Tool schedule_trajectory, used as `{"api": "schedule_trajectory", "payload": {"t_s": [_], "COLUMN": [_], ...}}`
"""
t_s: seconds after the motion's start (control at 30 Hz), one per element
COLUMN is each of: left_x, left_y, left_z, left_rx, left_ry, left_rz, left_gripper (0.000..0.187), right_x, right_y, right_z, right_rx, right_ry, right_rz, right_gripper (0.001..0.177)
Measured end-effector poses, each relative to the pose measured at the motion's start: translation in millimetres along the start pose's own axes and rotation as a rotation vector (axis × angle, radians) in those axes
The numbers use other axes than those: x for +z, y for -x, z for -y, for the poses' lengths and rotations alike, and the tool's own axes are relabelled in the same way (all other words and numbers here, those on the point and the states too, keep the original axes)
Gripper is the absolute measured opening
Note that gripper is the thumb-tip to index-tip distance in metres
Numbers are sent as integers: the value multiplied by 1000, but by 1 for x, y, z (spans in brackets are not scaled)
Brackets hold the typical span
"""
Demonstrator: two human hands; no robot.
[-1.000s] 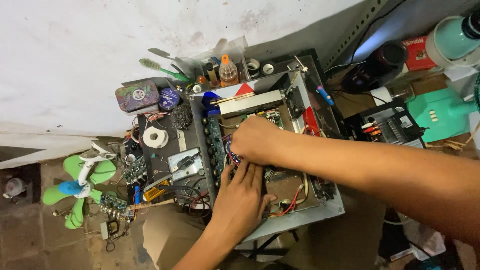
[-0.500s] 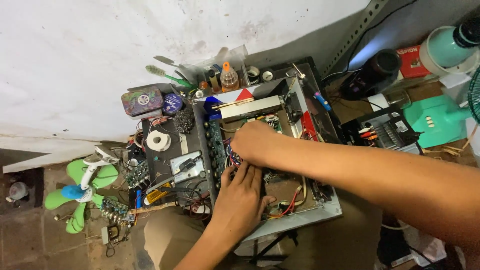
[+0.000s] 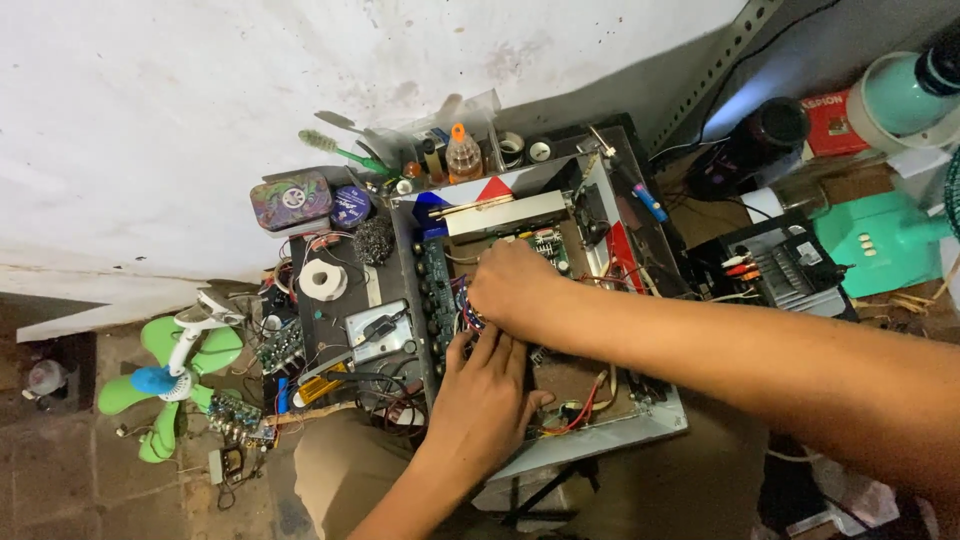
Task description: The person works on an open electronic device, using a screwdriver to tighten screws on the circuit board and adjusting various wires and components within the metal casing.
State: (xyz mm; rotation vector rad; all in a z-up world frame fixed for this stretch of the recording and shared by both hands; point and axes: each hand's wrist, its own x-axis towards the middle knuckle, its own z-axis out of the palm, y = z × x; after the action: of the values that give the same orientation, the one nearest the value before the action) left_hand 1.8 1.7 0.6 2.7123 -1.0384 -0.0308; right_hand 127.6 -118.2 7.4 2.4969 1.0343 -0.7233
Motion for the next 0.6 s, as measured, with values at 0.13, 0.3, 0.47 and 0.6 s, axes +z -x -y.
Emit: {"api": "schedule_trajectory", "payload": {"t_s": [0.13,0.3,0.47,0.6], "left_x": [1,-1,2,9], "left_y": [0,-1,0,1], "left_z": [0,-1,1,3], "left_rx": [-1,-9,2,9], "left_ry": [-14,12,-22,-20], "left_rz": [4,13,7,-3], "left_gripper": [74,61,76,79], "right_x": [9,13,13,1], "right_y": [5,8,11,13], "right_z": [0,-2,-2,0], "right_rx": [-49,-156,-32,60], "right_ry": [-17,109,60,-49], "right_rz": [-54,-249,-239,-107], "right_gripper": [19,14,9,13]}}
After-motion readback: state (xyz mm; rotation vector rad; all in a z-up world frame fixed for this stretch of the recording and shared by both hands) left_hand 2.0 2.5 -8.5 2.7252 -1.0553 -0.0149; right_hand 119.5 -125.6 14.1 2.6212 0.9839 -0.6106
